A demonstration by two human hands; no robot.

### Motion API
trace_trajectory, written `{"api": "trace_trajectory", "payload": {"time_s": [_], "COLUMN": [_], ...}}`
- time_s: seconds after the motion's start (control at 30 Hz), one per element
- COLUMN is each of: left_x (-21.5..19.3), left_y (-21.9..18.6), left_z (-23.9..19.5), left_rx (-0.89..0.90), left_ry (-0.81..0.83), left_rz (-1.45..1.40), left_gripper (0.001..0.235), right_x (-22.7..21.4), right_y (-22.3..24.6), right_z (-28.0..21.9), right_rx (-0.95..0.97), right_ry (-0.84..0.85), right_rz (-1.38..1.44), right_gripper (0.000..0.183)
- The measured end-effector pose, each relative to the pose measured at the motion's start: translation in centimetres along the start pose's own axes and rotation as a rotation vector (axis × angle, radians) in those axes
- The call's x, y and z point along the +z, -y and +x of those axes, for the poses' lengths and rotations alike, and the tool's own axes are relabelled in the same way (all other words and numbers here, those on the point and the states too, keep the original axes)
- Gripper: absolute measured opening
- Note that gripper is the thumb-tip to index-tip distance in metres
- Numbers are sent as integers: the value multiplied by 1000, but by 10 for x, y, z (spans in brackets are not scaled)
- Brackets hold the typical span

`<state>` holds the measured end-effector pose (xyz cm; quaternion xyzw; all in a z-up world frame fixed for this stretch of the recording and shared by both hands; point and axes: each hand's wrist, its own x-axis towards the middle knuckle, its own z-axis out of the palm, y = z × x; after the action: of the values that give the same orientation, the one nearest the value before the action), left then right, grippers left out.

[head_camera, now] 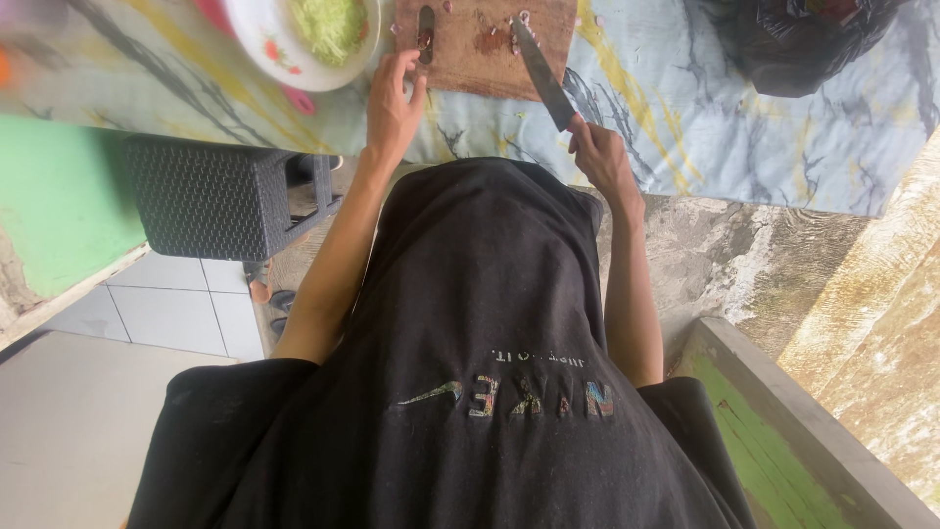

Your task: The person stands at a table and uses a knife to chop red onions on a wooden cutting board. They repeatedly slice the onions into small pieces, occasionally peeling off outer layers by hand and discarding them.

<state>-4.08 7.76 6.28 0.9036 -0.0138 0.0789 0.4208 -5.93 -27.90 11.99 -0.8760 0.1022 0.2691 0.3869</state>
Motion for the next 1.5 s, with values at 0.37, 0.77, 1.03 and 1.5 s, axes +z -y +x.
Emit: {"api": "trace_trajectory", "payload": {"time_s": [0.37,0.77,1.03,1.5], "left_x": [-11,-16,-1,-6], "left_y": [-13,-25,-28,-22], "left_z": [-10,-4,3,-5], "left_rx": [-397,-209,-31,-124], "left_ry": [144,247,192,237], "left_rz": [-75,-139,-172,-220], "left_gripper": [15,14,22,15], "right_x": [26,47,36,47], "right_y": [-76,-67,-40,-43], "right_z": [13,13,11,18], "right_rx": [-210,-223,-201,-243], "right_ry": [-614,-486,-538,-645], "right_rz": [-101,-197,-331,-325], "right_gripper": [24,22,23,25]}}
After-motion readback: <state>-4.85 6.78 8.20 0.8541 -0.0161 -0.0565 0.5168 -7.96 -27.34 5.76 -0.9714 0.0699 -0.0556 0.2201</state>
